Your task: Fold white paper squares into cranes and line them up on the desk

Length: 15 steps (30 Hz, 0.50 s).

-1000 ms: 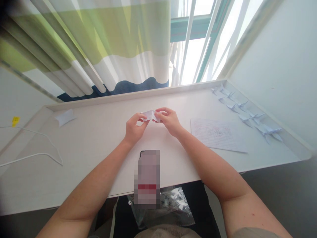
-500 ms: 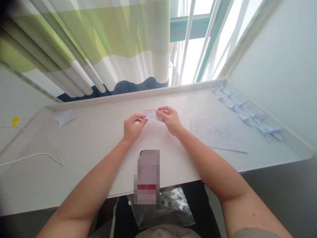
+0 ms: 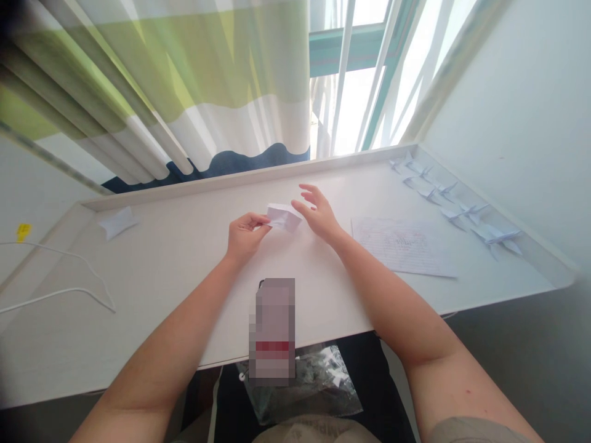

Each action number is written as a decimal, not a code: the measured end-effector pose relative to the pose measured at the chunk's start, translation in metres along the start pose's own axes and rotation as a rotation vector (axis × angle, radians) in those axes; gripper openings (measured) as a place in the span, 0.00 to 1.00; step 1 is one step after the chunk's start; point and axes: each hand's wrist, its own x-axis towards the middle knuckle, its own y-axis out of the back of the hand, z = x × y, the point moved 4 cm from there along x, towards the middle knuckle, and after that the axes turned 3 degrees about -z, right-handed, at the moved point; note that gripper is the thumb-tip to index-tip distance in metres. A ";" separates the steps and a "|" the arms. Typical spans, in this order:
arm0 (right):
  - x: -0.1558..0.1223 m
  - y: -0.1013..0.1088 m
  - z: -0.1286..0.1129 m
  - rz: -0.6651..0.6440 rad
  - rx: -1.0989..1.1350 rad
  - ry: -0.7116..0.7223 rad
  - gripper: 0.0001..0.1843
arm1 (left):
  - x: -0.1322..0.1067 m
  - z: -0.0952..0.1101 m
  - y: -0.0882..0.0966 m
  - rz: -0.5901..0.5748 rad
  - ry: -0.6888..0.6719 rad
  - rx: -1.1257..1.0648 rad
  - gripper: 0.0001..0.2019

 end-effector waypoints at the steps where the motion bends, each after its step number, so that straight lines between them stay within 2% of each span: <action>1: -0.001 -0.002 -0.001 -0.070 0.018 -0.010 0.30 | 0.000 -0.001 -0.001 -0.018 0.010 -0.032 0.08; 4: -0.005 -0.011 -0.005 -0.236 0.019 -0.002 0.29 | 0.000 -0.001 -0.003 -0.038 0.025 -0.079 0.10; 6: -0.008 -0.015 -0.006 -0.264 -0.028 0.034 0.25 | 0.000 0.001 -0.003 -0.035 0.017 -0.057 0.09; 9: -0.008 -0.017 -0.005 -0.235 -0.062 0.058 0.23 | -0.002 0.005 -0.002 -0.032 -0.020 0.038 0.08; 15: -0.004 -0.015 0.003 -0.142 0.036 0.006 0.29 | -0.007 0.017 -0.004 -0.063 -0.160 0.166 0.06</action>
